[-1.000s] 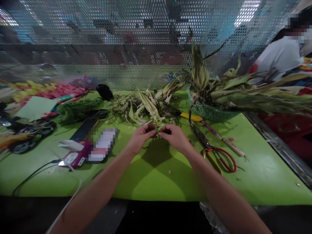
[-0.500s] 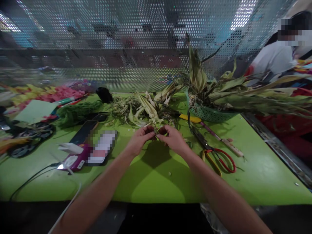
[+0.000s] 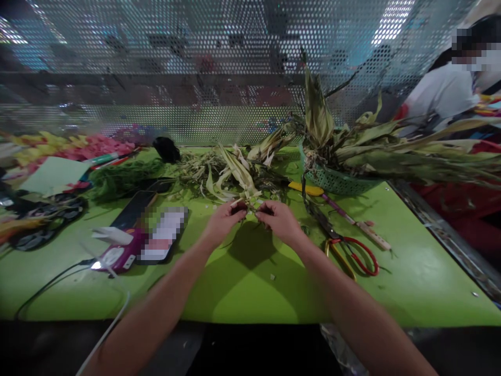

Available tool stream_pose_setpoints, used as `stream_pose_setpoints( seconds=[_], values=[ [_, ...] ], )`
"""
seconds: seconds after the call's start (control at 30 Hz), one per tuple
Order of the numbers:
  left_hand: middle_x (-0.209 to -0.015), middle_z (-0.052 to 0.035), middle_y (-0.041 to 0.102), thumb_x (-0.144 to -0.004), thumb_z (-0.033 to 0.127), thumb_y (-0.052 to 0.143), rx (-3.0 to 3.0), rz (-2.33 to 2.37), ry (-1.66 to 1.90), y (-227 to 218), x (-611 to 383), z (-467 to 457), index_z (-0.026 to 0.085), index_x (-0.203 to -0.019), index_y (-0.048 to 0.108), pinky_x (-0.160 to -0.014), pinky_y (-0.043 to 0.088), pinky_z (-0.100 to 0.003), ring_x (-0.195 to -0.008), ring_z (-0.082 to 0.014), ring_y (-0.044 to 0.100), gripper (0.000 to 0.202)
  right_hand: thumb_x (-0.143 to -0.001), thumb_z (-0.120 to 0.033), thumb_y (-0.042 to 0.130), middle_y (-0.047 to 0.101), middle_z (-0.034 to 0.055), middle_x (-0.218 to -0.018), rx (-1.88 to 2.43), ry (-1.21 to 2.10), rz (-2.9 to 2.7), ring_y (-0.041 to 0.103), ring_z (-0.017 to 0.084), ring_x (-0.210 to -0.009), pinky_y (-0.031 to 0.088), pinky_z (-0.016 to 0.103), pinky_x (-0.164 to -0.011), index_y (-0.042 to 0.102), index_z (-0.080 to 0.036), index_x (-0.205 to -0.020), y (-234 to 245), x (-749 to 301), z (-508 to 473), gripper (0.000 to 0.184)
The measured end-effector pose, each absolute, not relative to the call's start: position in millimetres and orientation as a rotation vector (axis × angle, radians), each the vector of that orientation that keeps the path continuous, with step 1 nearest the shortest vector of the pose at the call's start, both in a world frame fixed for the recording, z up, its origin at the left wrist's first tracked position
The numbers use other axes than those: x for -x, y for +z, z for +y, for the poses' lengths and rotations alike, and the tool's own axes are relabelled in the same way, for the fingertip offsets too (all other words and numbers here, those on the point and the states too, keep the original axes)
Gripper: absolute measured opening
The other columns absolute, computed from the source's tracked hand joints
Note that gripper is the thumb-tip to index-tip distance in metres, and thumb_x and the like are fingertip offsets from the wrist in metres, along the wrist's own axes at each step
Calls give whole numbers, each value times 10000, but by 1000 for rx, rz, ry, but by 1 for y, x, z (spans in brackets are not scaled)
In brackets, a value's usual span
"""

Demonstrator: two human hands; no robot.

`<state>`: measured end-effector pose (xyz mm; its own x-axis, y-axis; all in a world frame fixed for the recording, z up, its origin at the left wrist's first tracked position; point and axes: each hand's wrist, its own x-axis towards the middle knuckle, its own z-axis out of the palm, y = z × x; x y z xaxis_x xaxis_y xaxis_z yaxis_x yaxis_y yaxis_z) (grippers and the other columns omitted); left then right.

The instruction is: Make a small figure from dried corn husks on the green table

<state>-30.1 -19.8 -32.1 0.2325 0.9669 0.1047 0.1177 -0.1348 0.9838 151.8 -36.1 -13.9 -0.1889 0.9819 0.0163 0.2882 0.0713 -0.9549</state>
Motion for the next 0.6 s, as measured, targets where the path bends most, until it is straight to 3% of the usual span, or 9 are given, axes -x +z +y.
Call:
stream_pose_setpoints(
  seconds=[0.17,0.33,0.6],
  values=[
    [-805,-22,654,-744,248,653,-1394,1017,1063,-28,30,-23,156,-851,679,-736,430,-276,-752,-141,544,144,-739,-336,644,564,-24,-618,1308,1114,-1650,495,109,-517,391,243,-507,581,-185,-722,-14,-154,-35,164],
    [-906,-58,673,-752,423,692,-1202,1009,1047,-24,30,-27,145,-950,684,-795,472,-306,-793,-149,590,340,-762,-295,619,617,-13,-676,1325,1004,-1798,503,117,-591,368,245,-565,638,-178,-758,-22,-156,-34,118],
    [-812,-33,660,-745,442,706,-1288,1033,1053,-40,32,-17,151,-883,704,-725,441,-265,-736,-131,553,322,-795,-394,615,574,-25,-622,1302,1094,-1796,457,108,-557,336,242,-548,677,-166,-779,-21,-156,-34,237]
  ],
)
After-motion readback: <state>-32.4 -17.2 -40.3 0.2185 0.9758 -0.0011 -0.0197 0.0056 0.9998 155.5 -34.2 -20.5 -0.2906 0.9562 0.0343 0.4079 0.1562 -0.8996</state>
